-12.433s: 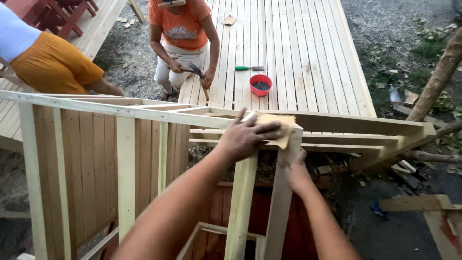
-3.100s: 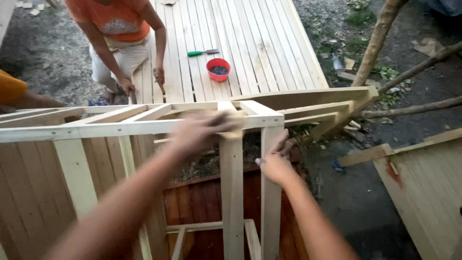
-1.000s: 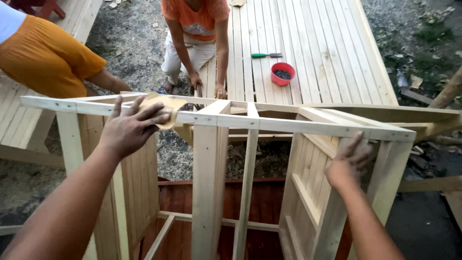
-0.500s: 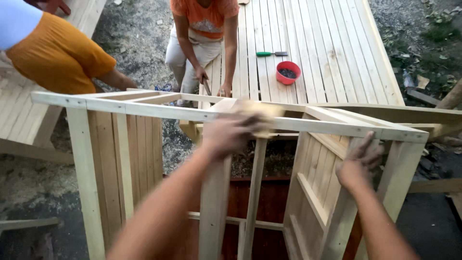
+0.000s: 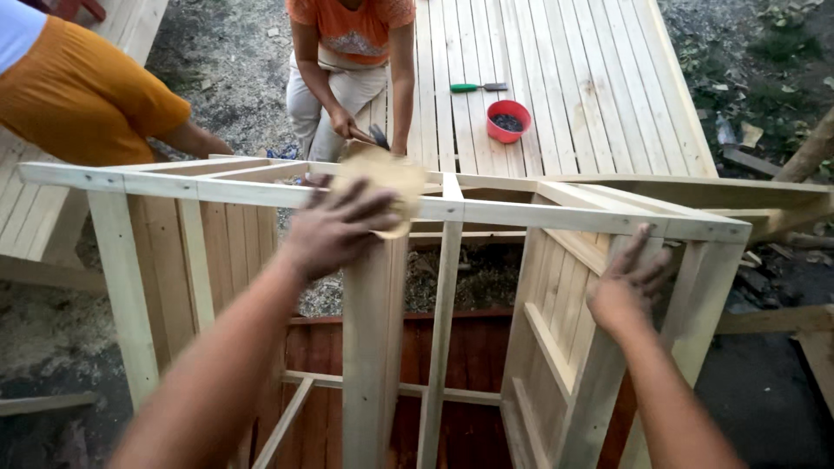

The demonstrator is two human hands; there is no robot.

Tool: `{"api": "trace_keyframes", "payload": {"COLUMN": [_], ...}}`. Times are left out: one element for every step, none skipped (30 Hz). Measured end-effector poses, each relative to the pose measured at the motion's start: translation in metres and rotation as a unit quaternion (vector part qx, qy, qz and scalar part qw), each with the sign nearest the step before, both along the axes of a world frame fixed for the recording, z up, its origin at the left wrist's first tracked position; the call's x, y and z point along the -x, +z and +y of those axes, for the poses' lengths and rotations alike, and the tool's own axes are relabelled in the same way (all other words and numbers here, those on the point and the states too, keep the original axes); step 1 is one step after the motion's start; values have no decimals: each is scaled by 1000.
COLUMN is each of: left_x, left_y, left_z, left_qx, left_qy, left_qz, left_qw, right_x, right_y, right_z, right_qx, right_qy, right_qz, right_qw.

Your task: The person sands the wooden frame of a chair using a sheet of sandpaper, rubbing it along the rails and legs while steadying the frame with the other hand. They reposition the chair and continue sanding different surfaces, while another worker hammers on a nearby bench.

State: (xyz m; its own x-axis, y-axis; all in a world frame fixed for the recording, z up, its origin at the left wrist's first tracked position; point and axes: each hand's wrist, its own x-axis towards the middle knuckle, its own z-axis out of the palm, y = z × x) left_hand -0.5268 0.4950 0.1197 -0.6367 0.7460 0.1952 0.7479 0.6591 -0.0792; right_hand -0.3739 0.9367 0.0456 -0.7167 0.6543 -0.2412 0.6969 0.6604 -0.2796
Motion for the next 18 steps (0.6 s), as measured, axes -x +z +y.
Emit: {"api": "trace_keyframes", "payload": {"left_x": [2, 3, 4, 5, 4, 4, 2, 2, 1, 2, 4, 6, 9, 11, 13, 15, 15, 15], "left_y": [11, 19, 25, 30, 31, 31, 28, 25, 23, 22, 21, 21, 23, 26, 28, 30, 32, 33], "left_z": [-17, -27, -33, -36, -33, -28, -19, -12, -6, -3, -5, -9, -19, -29, -39, -48, -52, -56], "left_qx": [32, 53, 71, 86, 85, 86, 92, 76, 58, 40, 49, 60, 68, 78, 91, 101, 97, 95], "left_qy": [3, 28, 49, 68, 63, 59, 58, 30, 3, -25, -10, 4, 15, 25, 32, 39, 35, 33], "left_qz": [4, 2, -1, -5, -12, -20, -28, -31, -32, -35, -57, -77, -96, -73, -49, -26, -20, -12], "left_qw": [999, 998, 996, 994, 994, 994, 994, 996, 998, 998, 997, 995, 993, 994, 994, 994, 995, 995], "right_x": [0, 0, 0, 0, 1, 1, 0, 0, -1, -2, -3, -4, -5, -5, -4, -4, -4, -2], "right_y": [0, 1, 1, 1, 1, 1, 1, 0, 0, -1, -2, -5, -6, -9, -12, -13, -15, -16], "right_z": [-1, -2, -3, -3, -4, -4, -3, -4, -3, -2, -2, -1, 0, 1, 1, 2, 3, 4], "right_qx": [0, -6, -16, -30, -24, -16, -5, 1, 6, 9, 6, 5, 0, -17, -31, -48, -51, -52], "right_qy": [0, 3, 2, -1, -9, -16, -20, -14, -7, -1, 7, 13, 17, 18, 17, 16, 17, 20], "right_qz": [-5, -4, -3, -4, -8, -12, -17, -5, 9, 22, 20, 20, 21, 24, 26, 29, 22, 16], "right_qw": [1000, 1000, 1000, 1000, 1000, 1000, 1000, 1000, 1000, 1000, 1000, 1000, 1000, 999, 999, 998, 998, 998]}}
